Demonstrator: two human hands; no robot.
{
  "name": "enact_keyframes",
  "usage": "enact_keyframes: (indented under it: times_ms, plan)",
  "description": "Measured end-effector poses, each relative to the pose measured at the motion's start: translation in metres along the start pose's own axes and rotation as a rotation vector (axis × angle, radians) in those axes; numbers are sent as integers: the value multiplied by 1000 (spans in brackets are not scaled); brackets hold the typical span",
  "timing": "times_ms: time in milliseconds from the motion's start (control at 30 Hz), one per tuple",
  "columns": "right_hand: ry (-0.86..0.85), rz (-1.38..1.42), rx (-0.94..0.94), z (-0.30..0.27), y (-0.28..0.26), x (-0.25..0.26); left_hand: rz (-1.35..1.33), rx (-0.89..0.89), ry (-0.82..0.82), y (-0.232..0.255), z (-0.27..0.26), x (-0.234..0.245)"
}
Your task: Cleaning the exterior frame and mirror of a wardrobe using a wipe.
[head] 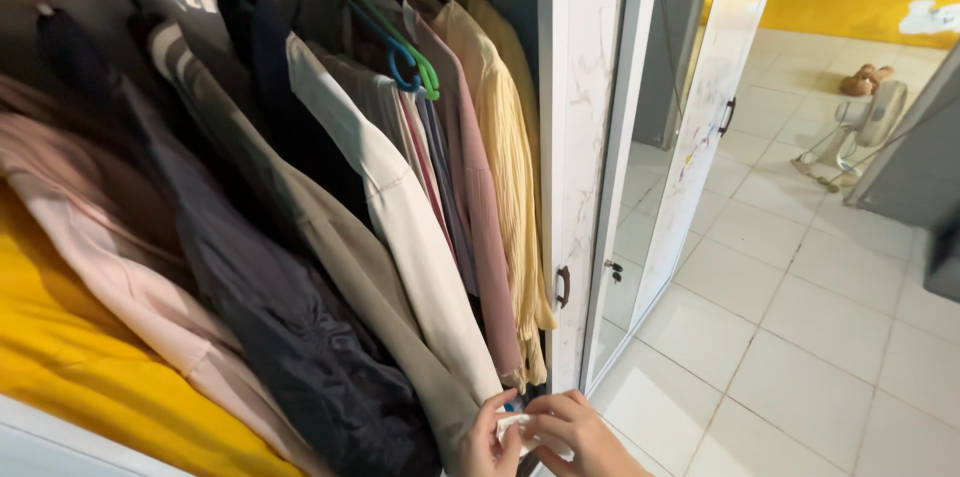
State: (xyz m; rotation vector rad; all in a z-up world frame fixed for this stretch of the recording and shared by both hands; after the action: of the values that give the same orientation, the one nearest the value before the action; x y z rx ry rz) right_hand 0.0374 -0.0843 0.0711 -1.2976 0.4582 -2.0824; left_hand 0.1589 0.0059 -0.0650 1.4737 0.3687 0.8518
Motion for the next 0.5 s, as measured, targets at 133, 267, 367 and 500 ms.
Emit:
enact_keyframes:
  times_ms: [133, 267, 367, 500]
  plan:
    - [-20, 37, -69, -4, 28, -16, -143, -56, -5, -47, 12, -6]
    - [-23, 88, -97, -11, 52, -24, -260, -62, -60, -56, 22, -19]
    - [20, 160, -100, -5, 63, -9, -279, -29, 0, -21, 34, -19]
    - [155, 251, -100, 11, 94, 30, -320, -216, 167, 24, 66, -12]
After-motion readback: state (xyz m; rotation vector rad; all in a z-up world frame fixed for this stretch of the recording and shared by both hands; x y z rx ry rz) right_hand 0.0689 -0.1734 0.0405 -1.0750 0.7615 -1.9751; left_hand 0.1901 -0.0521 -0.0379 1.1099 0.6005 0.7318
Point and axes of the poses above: each hand's wrist, its own z-axis towards the middle knuckle, its own x-axis out of the back of the hand, y = z × x, the point moved 10 cm from there along z, towards the middle knuckle, and after that the axes turned 6 degrees about -y, right-handed, at the moved point
